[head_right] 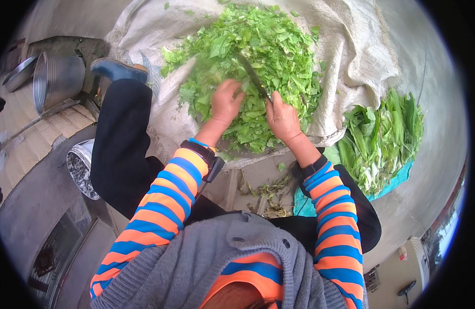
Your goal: The person sits on the ground and uses a large knife to chop leafy green vegetables on a white sack. They repeatedly gather bunches of greens, cut them into smaller pieces, and place the chopped pieces back onto the sack.
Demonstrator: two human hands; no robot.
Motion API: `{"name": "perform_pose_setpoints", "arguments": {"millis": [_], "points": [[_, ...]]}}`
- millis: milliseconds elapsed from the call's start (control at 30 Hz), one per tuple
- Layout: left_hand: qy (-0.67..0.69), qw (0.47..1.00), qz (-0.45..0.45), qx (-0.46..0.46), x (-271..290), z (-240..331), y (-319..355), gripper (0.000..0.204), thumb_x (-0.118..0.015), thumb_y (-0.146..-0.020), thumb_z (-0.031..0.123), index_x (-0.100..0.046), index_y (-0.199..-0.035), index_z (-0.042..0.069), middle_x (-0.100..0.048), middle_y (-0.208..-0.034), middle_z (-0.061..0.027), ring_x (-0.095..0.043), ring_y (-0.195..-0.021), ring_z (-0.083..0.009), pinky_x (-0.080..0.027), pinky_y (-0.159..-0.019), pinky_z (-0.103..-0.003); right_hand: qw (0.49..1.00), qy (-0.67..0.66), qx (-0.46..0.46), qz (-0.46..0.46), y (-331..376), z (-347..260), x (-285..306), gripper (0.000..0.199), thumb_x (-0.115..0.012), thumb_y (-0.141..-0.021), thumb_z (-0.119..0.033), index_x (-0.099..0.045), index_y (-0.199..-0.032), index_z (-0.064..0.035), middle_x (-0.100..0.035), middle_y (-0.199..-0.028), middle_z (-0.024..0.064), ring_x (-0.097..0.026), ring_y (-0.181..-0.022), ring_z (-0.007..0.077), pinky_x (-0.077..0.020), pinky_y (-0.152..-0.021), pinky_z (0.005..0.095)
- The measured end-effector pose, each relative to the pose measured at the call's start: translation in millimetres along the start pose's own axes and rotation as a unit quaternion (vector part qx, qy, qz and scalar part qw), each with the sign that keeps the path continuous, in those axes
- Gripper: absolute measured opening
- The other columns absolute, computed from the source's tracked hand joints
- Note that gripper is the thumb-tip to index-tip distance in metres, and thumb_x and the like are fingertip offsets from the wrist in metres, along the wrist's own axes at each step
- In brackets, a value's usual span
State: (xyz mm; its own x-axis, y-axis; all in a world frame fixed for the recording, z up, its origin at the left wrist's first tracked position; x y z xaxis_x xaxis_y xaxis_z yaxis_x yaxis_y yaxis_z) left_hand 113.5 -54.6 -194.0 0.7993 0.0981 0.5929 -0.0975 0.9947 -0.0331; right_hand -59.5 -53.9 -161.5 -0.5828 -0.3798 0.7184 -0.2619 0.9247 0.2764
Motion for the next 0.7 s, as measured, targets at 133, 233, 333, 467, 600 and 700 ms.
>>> {"name": "perform_pose_setpoints", "arguments": {"millis": [133, 233, 333, 467, 600, 700], "points": [[-0.004, 1.000, -0.021, 0.022, -0.4, -1.0, 15.5, 0.023, -0.067, -0.073, 0.010, -0.065, -0.096, 0.009, -0.060, -0.101, -0.0067, -0.060, -0.089, -0.0255, -0.049, -0.077, -0.035, 0.995, 0.089, -0.016, -0.033, 3.4, -0.9, -7.7, 0.018, -0.051, -0.090, -0.020, -0.047, -0.100, -0.0056, -0.058, -0.063, 0.0220, -0.056, -0.058, 0.0429, -0.0450, -0.055, 0.0520], [0.018, 0.999, -0.002, 0.032, 3.4, -3.8, 20.2, 0.022, -0.067, -0.072, 0.006, -0.063, -0.093, 0.009, -0.057, -0.099, -0.0055, -0.061, -0.079, -0.0257, -0.050, -0.069, -0.035, 0.999, 0.050, -0.015, 0.016, 13.4, -9.0, 5.9, 0.018, -0.051, -0.090, -0.020, -0.046, -0.100, -0.0053, -0.058, -0.062, 0.0218, -0.056, -0.057, 0.0430, -0.0449, -0.054, 0.0519], [0.047, 0.991, -0.059, 0.112, -5.1, -8.8, 23.3, 0.022, -0.069, -0.071, 0.008, -0.062, -0.092, 0.008, -0.056, -0.097, -0.0093, -0.056, -0.092, -0.0300, -0.047, -0.076, -0.036, 0.999, 0.020, -0.029, 0.005, 15.2, -14.0, 3.1, 0.018, -0.051, -0.090, -0.020, -0.045, -0.097, -0.0052, -0.057, -0.060, 0.0221, -0.056, -0.056, 0.0434, -0.0445, -0.054, 0.0523], [-0.105, 0.989, 0.012, 0.105, 6.2, -1.0, 29.6, 0.040, -0.079, -0.063, 0.019, -0.061, -0.098, 0.014, -0.048, -0.108, -0.0084, -0.045, -0.104, -0.0314, -0.040, -0.088, -0.039, 0.996, 0.078, 0.000, -0.040, 2.1, -10.5, -16.7, 0.019, -0.051, -0.090, -0.021, -0.048, -0.099, -0.0046, -0.058, -0.061, 0.0227, -0.057, -0.058, 0.0434, -0.0450, -0.053, 0.0512], [-0.119, 0.972, 0.136, 0.153, 31.3, -23.0, 44.2, 0.075, -0.084, -0.060, 0.033, -0.044, -0.121, 0.016, -0.031, -0.125, -0.0175, -0.037, -0.115, -0.0348, -0.035, -0.095, -0.045, 0.999, 0.040, -0.007, -0.012, 5.9, 1.3, -2.6, 0.020, -0.052, -0.090, -0.019, -0.050, -0.103, -0.0032, -0.058, -0.062, 0.0222, -0.056, -0.057, 0.0424, -0.0445, -0.053, 0.0491], [-0.077, 0.946, 0.218, 0.226, 55.4, -67.5, 53.1, 0.074, -0.076, -0.068, 0.043, -0.042, -0.128, 0.016, -0.031, -0.125, -0.0158, -0.035, -0.118, -0.0371, -0.035, -0.097, -0.045, 1.000, -0.003, -0.016, 0.025, 23.0, -4.5, 34.6, 0.021, -0.054, -0.090, -0.016, -0.051, -0.104, -0.0002, -0.057, -0.062, 0.0223, -0.056, -0.056, 0.0414, -0.0428, -0.051, 0.0456]]}}
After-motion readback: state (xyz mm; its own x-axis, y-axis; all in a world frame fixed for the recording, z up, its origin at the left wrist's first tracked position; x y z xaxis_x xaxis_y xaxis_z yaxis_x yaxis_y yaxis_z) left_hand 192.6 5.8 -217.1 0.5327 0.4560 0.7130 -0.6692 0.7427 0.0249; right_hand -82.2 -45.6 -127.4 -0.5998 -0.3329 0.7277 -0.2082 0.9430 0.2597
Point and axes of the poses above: each hand's wrist, its own y-axis away from the middle knuckle, its own x-axis out of the back of the hand, z = x × y, the point moved 6 cm from there along -y, towards the middle knuckle
